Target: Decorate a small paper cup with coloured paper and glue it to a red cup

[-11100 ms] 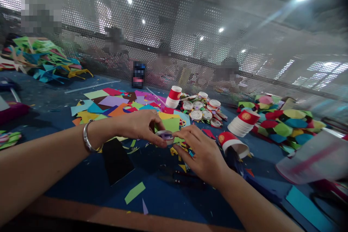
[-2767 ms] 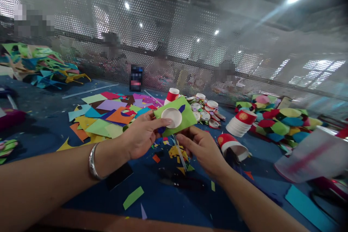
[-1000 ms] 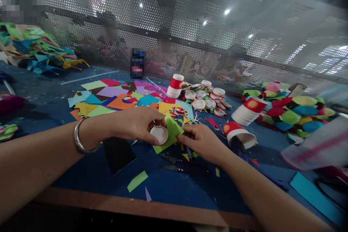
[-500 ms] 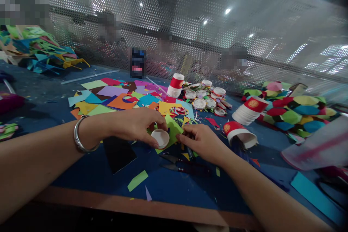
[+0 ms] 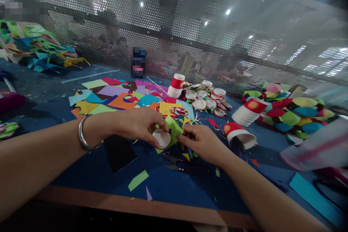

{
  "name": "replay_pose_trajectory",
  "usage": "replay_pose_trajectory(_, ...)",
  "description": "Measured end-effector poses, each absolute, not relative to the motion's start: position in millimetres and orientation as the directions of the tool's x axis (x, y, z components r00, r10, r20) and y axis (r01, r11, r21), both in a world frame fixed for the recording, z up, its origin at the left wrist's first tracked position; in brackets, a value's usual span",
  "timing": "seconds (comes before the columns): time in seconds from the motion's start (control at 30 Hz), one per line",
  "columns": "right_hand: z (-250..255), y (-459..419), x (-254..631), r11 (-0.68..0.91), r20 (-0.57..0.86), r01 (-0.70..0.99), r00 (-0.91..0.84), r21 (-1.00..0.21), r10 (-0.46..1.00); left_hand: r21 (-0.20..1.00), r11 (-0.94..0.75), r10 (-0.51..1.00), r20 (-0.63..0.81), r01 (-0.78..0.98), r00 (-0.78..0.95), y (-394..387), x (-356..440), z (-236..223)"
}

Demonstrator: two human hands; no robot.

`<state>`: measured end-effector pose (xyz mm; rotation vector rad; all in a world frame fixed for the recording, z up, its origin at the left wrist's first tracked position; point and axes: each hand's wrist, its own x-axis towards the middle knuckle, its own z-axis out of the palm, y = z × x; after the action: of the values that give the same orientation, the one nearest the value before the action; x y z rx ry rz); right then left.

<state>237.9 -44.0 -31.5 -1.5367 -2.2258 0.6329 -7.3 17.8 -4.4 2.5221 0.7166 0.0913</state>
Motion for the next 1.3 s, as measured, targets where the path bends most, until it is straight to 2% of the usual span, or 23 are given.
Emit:
replay_pose_trajectory(0.2,-26,-45,243,0.282,0.039,0.771,-0.318,-0.571,0.947,0.475,-0.726,0.531,-0.072,0.497,0.844,16,-9,-5)
replay_pose_trajectory(0.4,0,-52,265,0.323,0.187,0.762,-0.264,-0.561,0.946,0.481,-0.73,0.521,-0.067,0.485,0.851,20,-9,-8)
replay_pose_trajectory(0.57,13,-57,286,0.3,0.349,0.67,-0.064,-0.679,0.935,0.494,-0.727,0.514,-0.071,0.477,0.855,20,-10,-7)
replay_pose_trajectory(0.67,9,-51,292,0.363,0.522,0.593,0.117,-0.719,0.845,0.498,-0.721,0.523,-0.066,0.482,0.85,19,-10,-6)
replay_pose_trajectory(0.77,1,-44,294,0.428,0.729,0.702,0.191,-0.57,0.657,0.498,-0.718,0.527,-0.07,0.487,0.847,19,-10,-5)
replay_pose_trajectory(0.87,-5,-42,297,0.4,0.855,0.866,0.059,-0.301,0.515,0.51,-0.716,0.52,-0.066,0.477,0.852,20,-9,-5)
replay_pose_trajectory(0.97,-5,-46,302,0.345,0.873,0.939,-0.168,0.0,0.457,0.513,-0.724,0.505,-0.062,0.461,0.861,21,-9,-5)
replay_pose_trajectory(1.07,-2,-49,307,0.335,0.791,0.907,-0.395,0.254,0.468,0.5,-0.731,0.501,-0.069,0.464,0.863,21,-9,-5)
replay_pose_trajectory(1.17,1,-55,310,0.345,0.731,0.868,-0.489,0.357,0.475,0.504,-0.731,0.5,-0.065,0.461,0.864,22,-9,-5)
replay_pose_trajectory(1.23,2,-64,314,0.341,0.728,0.877,-0.474,0.339,0.496,0.521,-0.729,0.487,-0.061,0.444,0.871,24,-10,-6)
replay_pose_trajectory(1.3,1,-77,320,0.329,0.724,0.904,-0.417,0.272,0.549,0.535,-0.723,0.479,-0.069,0.438,0.875,27,-10,-6)
